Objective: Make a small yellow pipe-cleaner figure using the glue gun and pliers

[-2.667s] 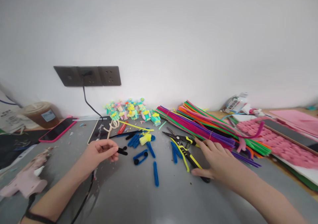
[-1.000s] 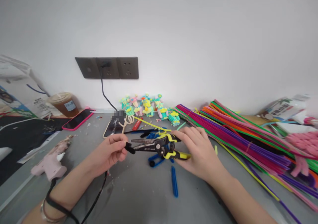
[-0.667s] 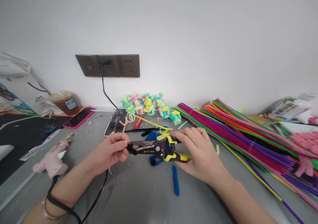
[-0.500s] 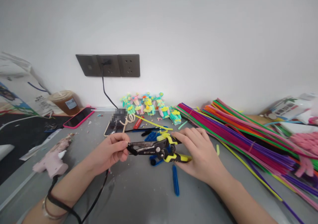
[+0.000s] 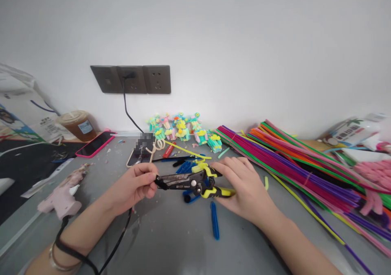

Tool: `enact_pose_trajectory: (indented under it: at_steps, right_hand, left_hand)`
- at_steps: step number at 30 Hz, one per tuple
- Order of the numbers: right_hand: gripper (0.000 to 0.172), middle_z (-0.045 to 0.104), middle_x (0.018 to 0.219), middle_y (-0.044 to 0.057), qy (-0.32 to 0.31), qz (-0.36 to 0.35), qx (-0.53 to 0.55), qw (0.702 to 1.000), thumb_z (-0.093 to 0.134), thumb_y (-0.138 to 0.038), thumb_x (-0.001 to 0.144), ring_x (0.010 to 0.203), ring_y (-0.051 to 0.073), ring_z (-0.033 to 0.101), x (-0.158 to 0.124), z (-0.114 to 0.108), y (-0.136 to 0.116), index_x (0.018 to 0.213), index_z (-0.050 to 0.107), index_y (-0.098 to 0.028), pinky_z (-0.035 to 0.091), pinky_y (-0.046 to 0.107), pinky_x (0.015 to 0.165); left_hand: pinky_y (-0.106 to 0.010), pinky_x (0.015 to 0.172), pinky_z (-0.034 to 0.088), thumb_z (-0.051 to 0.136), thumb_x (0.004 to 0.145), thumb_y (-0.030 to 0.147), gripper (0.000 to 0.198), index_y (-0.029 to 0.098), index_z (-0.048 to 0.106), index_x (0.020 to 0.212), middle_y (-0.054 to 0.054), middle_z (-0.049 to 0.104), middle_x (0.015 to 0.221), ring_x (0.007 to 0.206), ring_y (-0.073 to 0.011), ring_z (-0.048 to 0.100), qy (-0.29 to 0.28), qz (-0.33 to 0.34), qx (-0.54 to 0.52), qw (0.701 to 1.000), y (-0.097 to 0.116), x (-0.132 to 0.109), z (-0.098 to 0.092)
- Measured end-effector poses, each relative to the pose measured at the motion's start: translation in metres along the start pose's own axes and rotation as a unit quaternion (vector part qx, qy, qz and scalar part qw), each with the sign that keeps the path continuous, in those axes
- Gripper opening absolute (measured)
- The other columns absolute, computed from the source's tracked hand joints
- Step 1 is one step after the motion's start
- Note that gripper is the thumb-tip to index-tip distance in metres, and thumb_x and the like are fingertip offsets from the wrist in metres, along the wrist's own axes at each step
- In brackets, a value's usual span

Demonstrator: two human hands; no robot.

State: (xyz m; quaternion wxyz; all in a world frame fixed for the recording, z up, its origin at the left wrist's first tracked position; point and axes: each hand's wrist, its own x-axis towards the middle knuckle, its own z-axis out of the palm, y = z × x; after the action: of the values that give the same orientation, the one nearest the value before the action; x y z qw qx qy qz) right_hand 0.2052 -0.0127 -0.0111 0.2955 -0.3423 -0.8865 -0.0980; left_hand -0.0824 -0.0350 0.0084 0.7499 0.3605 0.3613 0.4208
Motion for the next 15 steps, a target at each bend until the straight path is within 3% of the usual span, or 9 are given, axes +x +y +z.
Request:
enact_pose_trajectory:
  at_steps: [15]
  right_hand:
    - [0.042, 0.062, 0.095, 0.010, 0.002, -0.005, 0.015, 1.000, 0.061, -0.032, 0.083, 0.083, 0.027, 0.059, -0.0002, 0.0013, -0.0002, 0.121, 0.047, -0.019, 0.044, 0.041, 0.076]
  left_hand:
    - [-0.013, 0.045, 0.046, 0.089, 0.060, 0.036, 0.033, 0.014, 0.065, 0.067, 0.002, 0.064, 0.052, 0.043, -0.0061, 0.059, 0.037, 0.021, 0.013, 0.999, 0.0023, -0.0009, -0.0004]
